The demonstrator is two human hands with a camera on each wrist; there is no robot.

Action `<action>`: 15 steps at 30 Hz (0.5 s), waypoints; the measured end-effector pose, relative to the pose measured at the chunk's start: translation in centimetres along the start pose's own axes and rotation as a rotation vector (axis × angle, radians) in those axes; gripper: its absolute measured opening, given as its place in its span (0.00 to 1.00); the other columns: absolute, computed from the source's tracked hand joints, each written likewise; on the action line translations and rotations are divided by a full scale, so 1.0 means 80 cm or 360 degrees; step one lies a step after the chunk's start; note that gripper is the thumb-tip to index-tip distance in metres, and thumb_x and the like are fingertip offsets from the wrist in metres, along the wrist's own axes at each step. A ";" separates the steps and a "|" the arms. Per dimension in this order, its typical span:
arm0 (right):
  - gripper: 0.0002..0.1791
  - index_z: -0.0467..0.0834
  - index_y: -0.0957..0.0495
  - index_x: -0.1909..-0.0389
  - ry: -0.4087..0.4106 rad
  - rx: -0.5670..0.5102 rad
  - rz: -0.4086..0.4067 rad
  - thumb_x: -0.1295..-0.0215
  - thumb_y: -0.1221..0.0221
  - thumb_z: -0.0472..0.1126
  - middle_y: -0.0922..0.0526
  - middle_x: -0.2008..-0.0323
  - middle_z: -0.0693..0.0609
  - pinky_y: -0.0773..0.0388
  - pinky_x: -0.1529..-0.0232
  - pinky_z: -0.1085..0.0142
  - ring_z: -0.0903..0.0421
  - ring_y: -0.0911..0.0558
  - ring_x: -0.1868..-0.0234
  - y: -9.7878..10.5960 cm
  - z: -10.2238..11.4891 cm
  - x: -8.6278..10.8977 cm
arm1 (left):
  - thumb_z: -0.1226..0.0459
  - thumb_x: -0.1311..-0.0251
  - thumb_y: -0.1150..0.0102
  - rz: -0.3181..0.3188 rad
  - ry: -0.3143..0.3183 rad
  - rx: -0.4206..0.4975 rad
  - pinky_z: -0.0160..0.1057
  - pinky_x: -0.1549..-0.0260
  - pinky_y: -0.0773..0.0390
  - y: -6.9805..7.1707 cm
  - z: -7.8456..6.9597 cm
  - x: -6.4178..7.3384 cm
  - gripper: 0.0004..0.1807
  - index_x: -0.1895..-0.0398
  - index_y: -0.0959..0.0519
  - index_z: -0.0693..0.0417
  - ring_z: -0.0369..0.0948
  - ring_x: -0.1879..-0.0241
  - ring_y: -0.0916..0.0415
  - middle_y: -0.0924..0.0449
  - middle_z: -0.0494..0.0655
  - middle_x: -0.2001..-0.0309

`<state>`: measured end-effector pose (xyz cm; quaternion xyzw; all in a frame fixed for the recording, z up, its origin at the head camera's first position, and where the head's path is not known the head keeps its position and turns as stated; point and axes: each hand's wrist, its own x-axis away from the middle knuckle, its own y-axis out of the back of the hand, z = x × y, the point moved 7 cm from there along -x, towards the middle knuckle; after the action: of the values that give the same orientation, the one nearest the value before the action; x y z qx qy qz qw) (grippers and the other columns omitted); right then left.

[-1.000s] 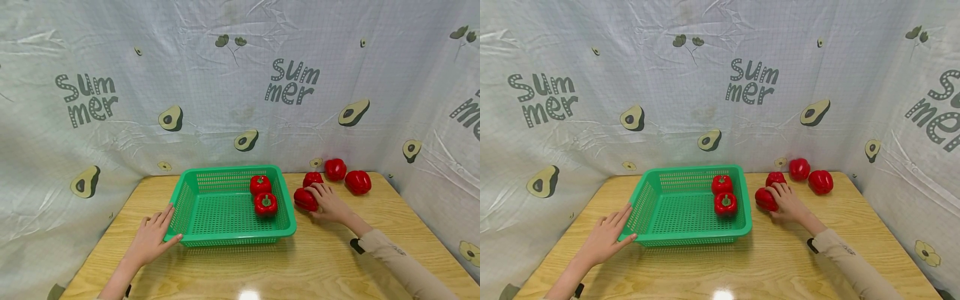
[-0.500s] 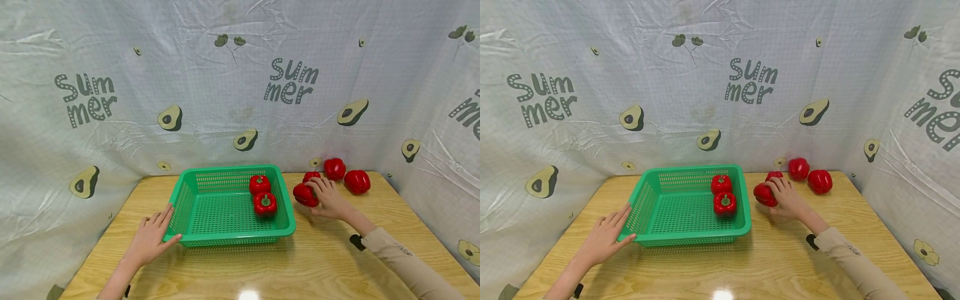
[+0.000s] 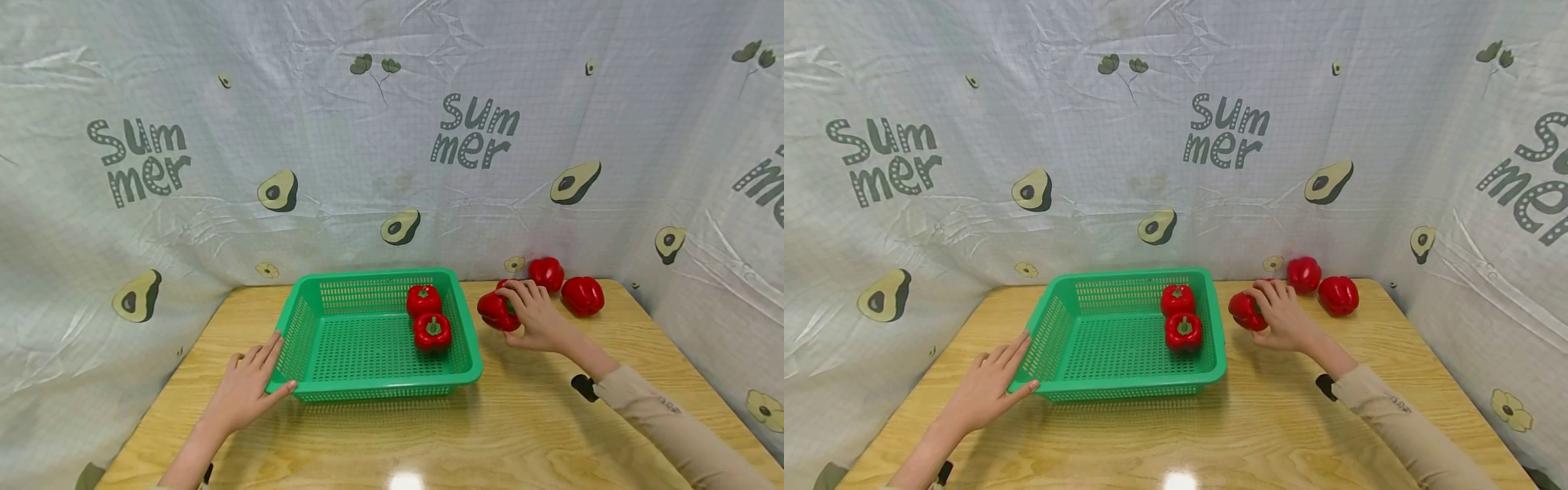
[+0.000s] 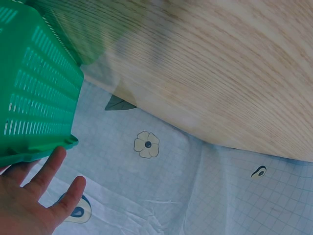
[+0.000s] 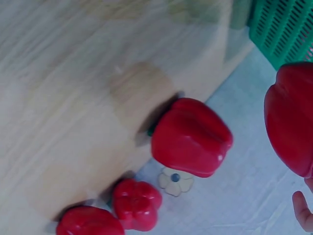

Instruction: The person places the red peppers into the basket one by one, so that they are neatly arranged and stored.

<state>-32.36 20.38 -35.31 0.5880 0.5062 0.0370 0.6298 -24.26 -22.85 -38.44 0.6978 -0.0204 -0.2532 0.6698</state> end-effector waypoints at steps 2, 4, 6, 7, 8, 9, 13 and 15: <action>0.41 0.39 0.34 0.51 0.0002 -0.0009 -0.0019 0.74 0.35 0.49 0.32 0.54 0.39 0.38 0.67 0.57 0.45 0.35 0.58 0.003 0.002 -0.006 | 0.40 0.45 0.53 -0.0003 -0.0004 -0.0001 0.58 0.53 0.37 0.000 0.001 -0.001 0.43 0.36 0.41 0.63 0.53 0.45 0.34 0.42 0.56 0.35; 0.40 0.38 0.33 0.51 0.0012 -0.0025 -0.0041 0.73 0.37 0.49 0.32 0.55 0.39 0.38 0.66 0.56 0.45 0.35 0.59 0.006 0.004 -0.012 | 0.40 0.45 0.53 -0.0005 -0.0007 -0.0004 0.58 0.53 0.37 0.001 0.001 -0.001 0.43 0.36 0.41 0.63 0.53 0.46 0.33 0.42 0.56 0.35; 0.40 0.37 0.33 0.51 0.0023 -0.0025 -0.0053 0.72 0.38 0.50 0.32 0.56 0.39 0.39 0.65 0.55 0.45 0.36 0.60 0.010 0.006 -0.019 | 0.40 0.45 0.53 -0.0002 -0.0007 -0.0005 0.58 0.54 0.37 0.001 0.001 -0.001 0.43 0.36 0.41 0.63 0.53 0.46 0.33 0.42 0.56 0.35; 0.39 0.37 0.32 0.52 0.0030 -0.0025 -0.0065 0.72 0.38 0.50 0.31 0.57 0.39 0.38 0.65 0.55 0.44 0.35 0.60 0.012 0.007 -0.023 | 0.40 0.45 0.53 -0.0001 -0.0006 -0.0004 0.59 0.53 0.37 0.001 0.001 -0.001 0.43 0.36 0.41 0.63 0.53 0.46 0.33 0.42 0.56 0.35; 0.39 0.37 0.32 0.51 0.0033 -0.0027 -0.0068 0.72 0.38 0.50 0.31 0.57 0.39 0.38 0.65 0.54 0.44 0.35 0.59 0.015 0.008 -0.027 | 0.40 0.45 0.53 0.0001 -0.0006 -0.0003 0.59 0.53 0.37 0.001 0.001 -0.001 0.43 0.36 0.41 0.63 0.53 0.45 0.33 0.42 0.56 0.35; 0.39 0.38 0.32 0.51 0.0037 -0.0029 -0.0070 0.72 0.38 0.50 0.31 0.57 0.39 0.37 0.64 0.54 0.43 0.35 0.59 0.017 0.009 -0.031 | 0.40 0.45 0.53 0.0003 -0.0005 -0.0003 0.59 0.53 0.37 0.001 0.001 -0.001 0.43 0.36 0.41 0.63 0.53 0.45 0.34 0.42 0.56 0.35; 0.39 0.39 0.33 0.50 0.0059 -0.0030 -0.0071 0.71 0.39 0.50 0.31 0.57 0.40 0.35 0.64 0.52 0.43 0.34 0.58 0.027 0.012 -0.045 | 0.40 0.45 0.53 -0.0004 -0.0007 0.0002 0.60 0.53 0.37 0.000 0.001 -0.001 0.43 0.36 0.41 0.63 0.53 0.45 0.33 0.42 0.56 0.35; 0.39 0.39 0.32 0.50 0.0078 -0.0038 -0.0068 0.70 0.39 0.50 0.31 0.57 0.40 0.36 0.63 0.51 0.44 0.35 0.58 0.030 0.014 -0.053 | 0.41 0.46 0.52 -0.0004 -0.0007 0.0004 0.60 0.53 0.37 -0.001 0.001 -0.001 0.43 0.36 0.41 0.63 0.53 0.46 0.33 0.42 0.56 0.35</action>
<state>-32.32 17.63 -31.12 0.5683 0.5336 0.0441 0.6248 -24.38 -22.91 -38.46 0.6981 -0.0214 -0.2556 0.6685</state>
